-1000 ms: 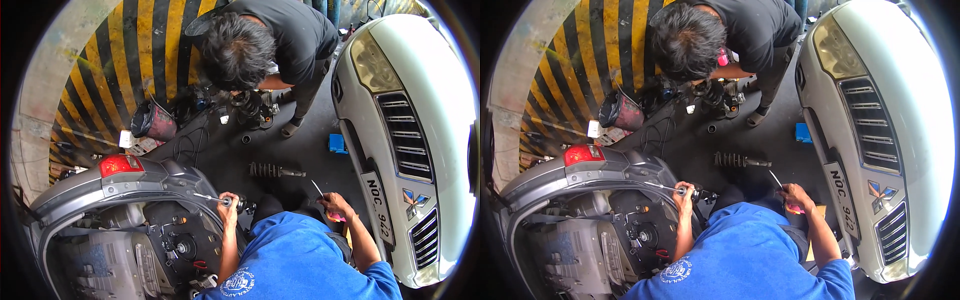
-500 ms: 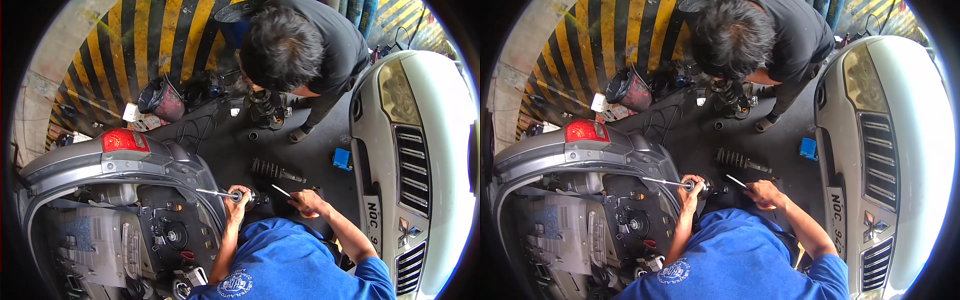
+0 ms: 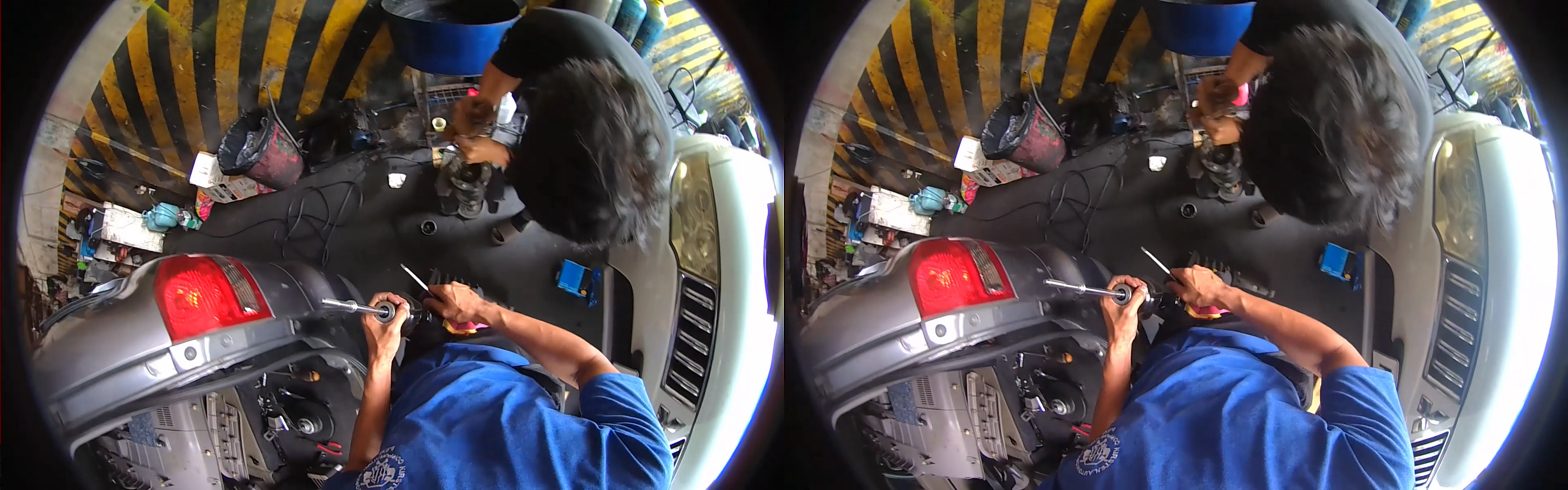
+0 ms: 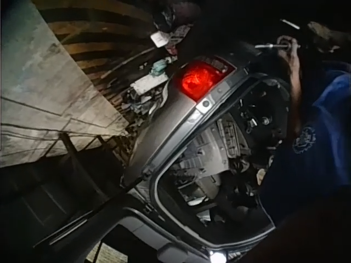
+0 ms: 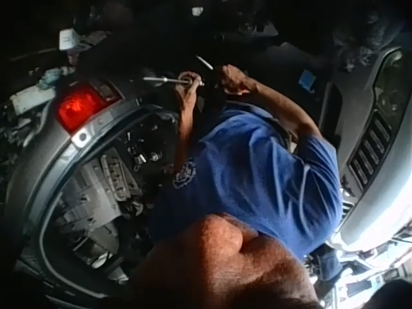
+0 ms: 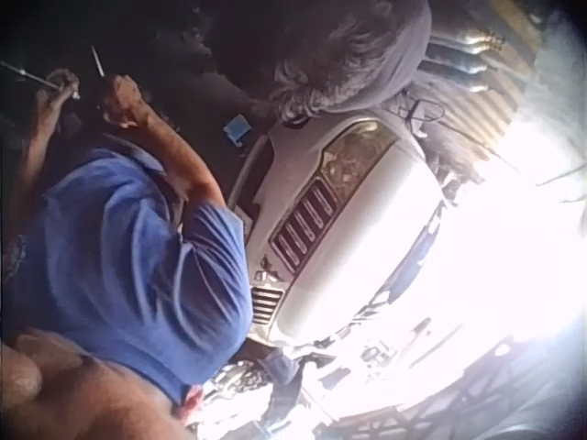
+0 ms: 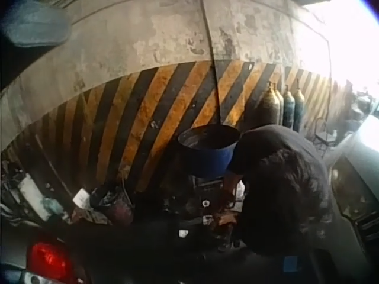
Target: The recorder unboxes and inspects car suspension parts, specifically a strut assembly, and assists a coworker in working on the car suspension.
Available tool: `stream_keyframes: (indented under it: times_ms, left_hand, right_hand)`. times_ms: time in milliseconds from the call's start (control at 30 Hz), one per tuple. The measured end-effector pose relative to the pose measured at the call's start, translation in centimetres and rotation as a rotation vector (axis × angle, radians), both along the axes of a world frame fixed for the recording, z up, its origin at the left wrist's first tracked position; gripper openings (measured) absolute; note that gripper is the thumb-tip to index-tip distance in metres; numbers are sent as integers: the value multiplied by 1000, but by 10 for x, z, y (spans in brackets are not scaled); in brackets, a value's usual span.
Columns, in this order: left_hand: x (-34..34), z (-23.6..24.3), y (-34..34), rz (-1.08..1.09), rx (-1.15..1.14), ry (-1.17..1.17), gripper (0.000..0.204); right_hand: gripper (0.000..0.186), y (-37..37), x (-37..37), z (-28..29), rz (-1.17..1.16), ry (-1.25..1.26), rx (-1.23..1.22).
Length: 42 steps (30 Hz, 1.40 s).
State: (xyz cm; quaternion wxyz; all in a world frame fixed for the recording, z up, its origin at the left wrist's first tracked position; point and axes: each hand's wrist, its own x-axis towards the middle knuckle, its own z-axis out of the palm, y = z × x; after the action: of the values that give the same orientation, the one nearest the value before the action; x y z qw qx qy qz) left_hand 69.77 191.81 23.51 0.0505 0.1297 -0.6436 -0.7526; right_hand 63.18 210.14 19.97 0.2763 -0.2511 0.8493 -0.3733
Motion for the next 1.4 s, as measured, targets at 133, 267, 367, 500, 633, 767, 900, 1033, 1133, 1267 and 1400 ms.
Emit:
stream_keyframes:
  times_ms: [133, 267, 367, 500, 633, 767, 900, 1033, 1133, 1267, 1400]
  left_hand:
    - [-54, 19, -38, 65, -50, -19, 17]
    - [-114, 56, -74, 186, -166, -10, 16]
    - [-164, 76, -100, 256, -90, 0, 20]
    - [-230, 82, -150, 358, 17, 75, 26]
    - [-299, 58, -197, 512, 10, 18, 28]
    - [-377, 22, -214, 544, -25, -209, 24]
    - [-412, -8, -229, 278, -290, -180, 65]
    - [-415, 3, -255, 253, -618, -15, 88]
    - [-382, -40, -308, 402, -244, -302, 78]
    - [-272, -160, -328, 221, -458, -1010, 86]
    - [-317, -120, -383, -186, -376, -1035, 95]
  right_hand:
    - [31, -38, -60, -8, -8, 88, -179]
    - [35, -94, -120, 23, 88, 86, -368]
    - [39, -133, -168, 39, 172, -533, -397]
    - [49, -185, -225, 39, 177, -823, -641]
    - [50, -249, -279, 41, 90, -859, -463]
    - [29, -287, -341, 3, -21, -943, -548]
    - [40, -301, -394, -37, -63, -1138, -504]
    - [36, -283, -444, -46, -124, -1038, -436]
    - [32, -280, -483, -54, -210, -1038, -411]
    - [29, -304, -518, -57, -283, -1011, -431]
    - [25, -311, -567, -97, -380, -1003, -352]
